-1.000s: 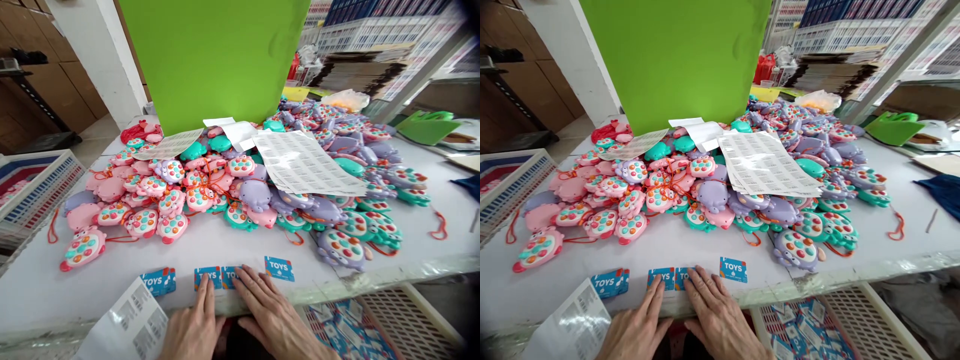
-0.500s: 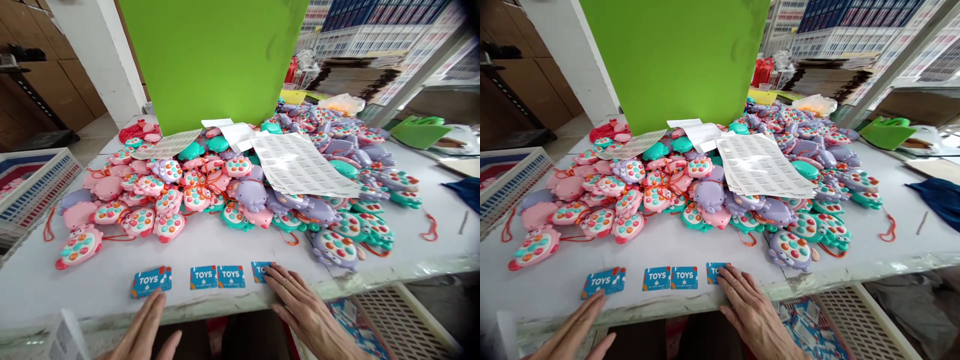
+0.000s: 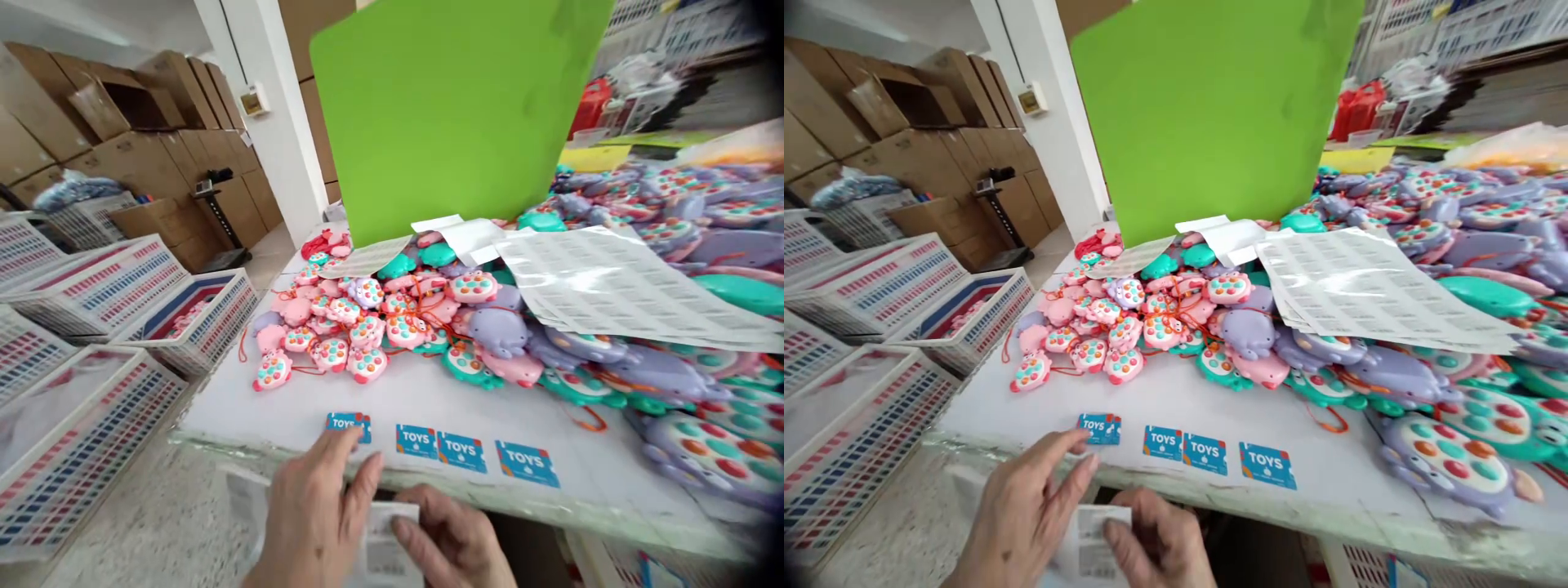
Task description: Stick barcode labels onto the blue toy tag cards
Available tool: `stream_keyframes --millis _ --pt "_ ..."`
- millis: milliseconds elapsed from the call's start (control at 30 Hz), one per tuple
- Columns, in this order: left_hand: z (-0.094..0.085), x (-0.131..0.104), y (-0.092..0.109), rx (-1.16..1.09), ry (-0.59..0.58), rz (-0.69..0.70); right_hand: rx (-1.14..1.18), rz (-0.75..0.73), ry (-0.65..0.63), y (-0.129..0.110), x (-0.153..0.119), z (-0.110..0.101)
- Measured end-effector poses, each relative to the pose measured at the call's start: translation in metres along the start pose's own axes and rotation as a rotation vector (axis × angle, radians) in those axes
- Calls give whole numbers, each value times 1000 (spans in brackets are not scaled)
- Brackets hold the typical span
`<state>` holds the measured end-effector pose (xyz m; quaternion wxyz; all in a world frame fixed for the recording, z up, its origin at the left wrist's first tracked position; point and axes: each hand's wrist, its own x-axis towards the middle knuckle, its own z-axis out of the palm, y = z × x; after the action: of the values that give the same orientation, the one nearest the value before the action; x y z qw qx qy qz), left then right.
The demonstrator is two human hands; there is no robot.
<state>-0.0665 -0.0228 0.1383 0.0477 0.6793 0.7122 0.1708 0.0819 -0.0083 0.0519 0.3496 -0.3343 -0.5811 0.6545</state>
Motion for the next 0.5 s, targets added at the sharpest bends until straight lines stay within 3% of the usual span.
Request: stream_keyframes --millis 100,233,367,500 --pt "-9 -16 -4 -111 -221 40 63 31 106 -6 -9 -17" --pt "-14 -22 -3 -167 -416 40 21 52 151 -7 -29 -35" --pt "-10 -12 12 -222 -556 75 -230 -1 141 -16 -42 -42" --pt "5 -5 20 -313 -620 38 -521 -122 97 -24 -46 -45"
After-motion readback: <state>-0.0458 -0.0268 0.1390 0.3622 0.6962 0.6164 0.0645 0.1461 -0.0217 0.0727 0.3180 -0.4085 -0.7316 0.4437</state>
